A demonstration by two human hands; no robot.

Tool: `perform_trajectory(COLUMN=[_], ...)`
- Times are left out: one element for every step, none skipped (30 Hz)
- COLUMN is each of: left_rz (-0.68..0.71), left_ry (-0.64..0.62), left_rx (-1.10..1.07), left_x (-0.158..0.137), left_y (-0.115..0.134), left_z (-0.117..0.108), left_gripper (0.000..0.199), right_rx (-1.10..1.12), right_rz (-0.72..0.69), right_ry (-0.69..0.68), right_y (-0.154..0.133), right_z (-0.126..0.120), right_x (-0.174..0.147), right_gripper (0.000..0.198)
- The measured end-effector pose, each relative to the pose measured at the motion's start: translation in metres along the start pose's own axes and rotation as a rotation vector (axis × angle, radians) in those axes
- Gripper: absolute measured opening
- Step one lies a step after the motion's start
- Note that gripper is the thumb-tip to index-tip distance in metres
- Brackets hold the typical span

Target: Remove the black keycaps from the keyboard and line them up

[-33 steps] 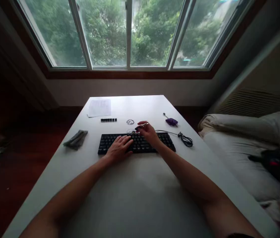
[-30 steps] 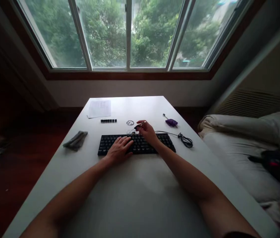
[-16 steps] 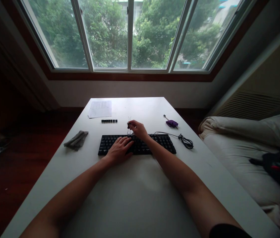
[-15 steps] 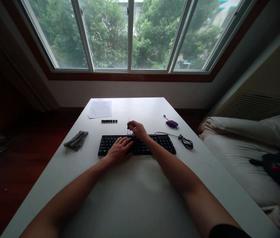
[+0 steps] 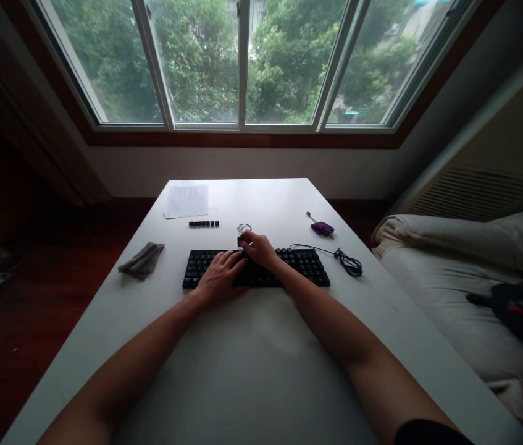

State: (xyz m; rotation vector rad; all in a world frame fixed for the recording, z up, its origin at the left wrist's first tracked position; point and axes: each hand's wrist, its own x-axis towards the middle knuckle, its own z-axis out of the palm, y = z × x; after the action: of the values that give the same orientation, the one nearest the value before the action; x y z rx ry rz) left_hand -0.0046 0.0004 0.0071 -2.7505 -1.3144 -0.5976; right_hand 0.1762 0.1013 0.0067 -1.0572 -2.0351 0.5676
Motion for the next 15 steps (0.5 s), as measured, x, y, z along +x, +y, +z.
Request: perform_trajectory(left_rz=[-0.02, -0.039, -0.055, -0.07, -0.082, -0.092, -0.101, -0.108, -0.112, -0.109, -0.101, -0.089, -0.073, -0.061, -0.052], left_ry=[0.005, 0.007, 0.006, 0.004, 0.002, -0.001, -0.002, -0.002, -0.003, -0.007, -0.013, -0.02, -0.027, -0.029, -0.029], left_rx=[0.005, 0.008, 0.009, 0.011, 0.013, 0.017, 0.024, 0.032, 0.04, 0.044, 0.045, 0.041, 0.035, 0.029, 0.023], left_x=[0.0, -0.001, -0.001, -0.001, -0.001, -0.001, -0.001, -0.001, -0.001, -0.001, -0.001, -0.001, -0.001, -0.001, -0.002], left_y=[-0.001, -0.002, -0.004, -0.005, -0.006, -0.007, -0.008, -0.009, -0.01, -0.011, -0.013, -0.015, -0.017, -0.019, -0.021], left_z=[0.0, -0.001, -0.001, -0.002, -0.002, -0.003, -0.003, -0.004, -0.005, -0.006, -0.007, -0.008, -0.009, -0.01, -0.01], left_gripper=[0.074, 0.076, 0.077, 0.076, 0.076, 0.076, 0.076, 0.077, 0.077, 0.077, 0.078, 0.077, 0.077, 0.077, 0.077], right_rx=[0.017, 0.037, 0.059, 0.081, 0.101, 0.116, 0.126, 0.131, 0.131, 0.127, 0.122, 0.117, 0.113, 0.109, 0.106], right_rz=[0.022, 0.04, 0.053, 0.06, 0.062, 0.06, 0.057, 0.054, 0.052, 0.052, 0.05, 0.045, 0.035, 0.023, 0.008], right_ry=[0.017, 0.032, 0.043, 0.054, 0.062, 0.068, 0.072, 0.071, 0.07, 0.068, 0.066, 0.065, 0.064, 0.063, 0.061], right_y=[0.001, 0.002, 0.003, 0.004, 0.005, 0.006, 0.006, 0.005, 0.005, 0.004, 0.002, 0.0, -0.003, -0.006, -0.009], right_z=[0.001, 0.001, 0.002, 0.003, 0.004, 0.005, 0.006, 0.007, 0.008, 0.009, 0.009, 0.009, 0.009, 0.008, 0.007], right_x=[-0.001, -0.002, -0.002, -0.002, -0.002, -0.002, -0.002, -0.002, -0.003, -0.003, -0.004, -0.005, -0.006, -0.007, -0.008], right_gripper=[0.016, 0.017, 0.017, 0.018, 0.018, 0.019, 0.019, 0.02, 0.02, 0.02, 0.02, 0.02, 0.021, 0.022, 0.023])
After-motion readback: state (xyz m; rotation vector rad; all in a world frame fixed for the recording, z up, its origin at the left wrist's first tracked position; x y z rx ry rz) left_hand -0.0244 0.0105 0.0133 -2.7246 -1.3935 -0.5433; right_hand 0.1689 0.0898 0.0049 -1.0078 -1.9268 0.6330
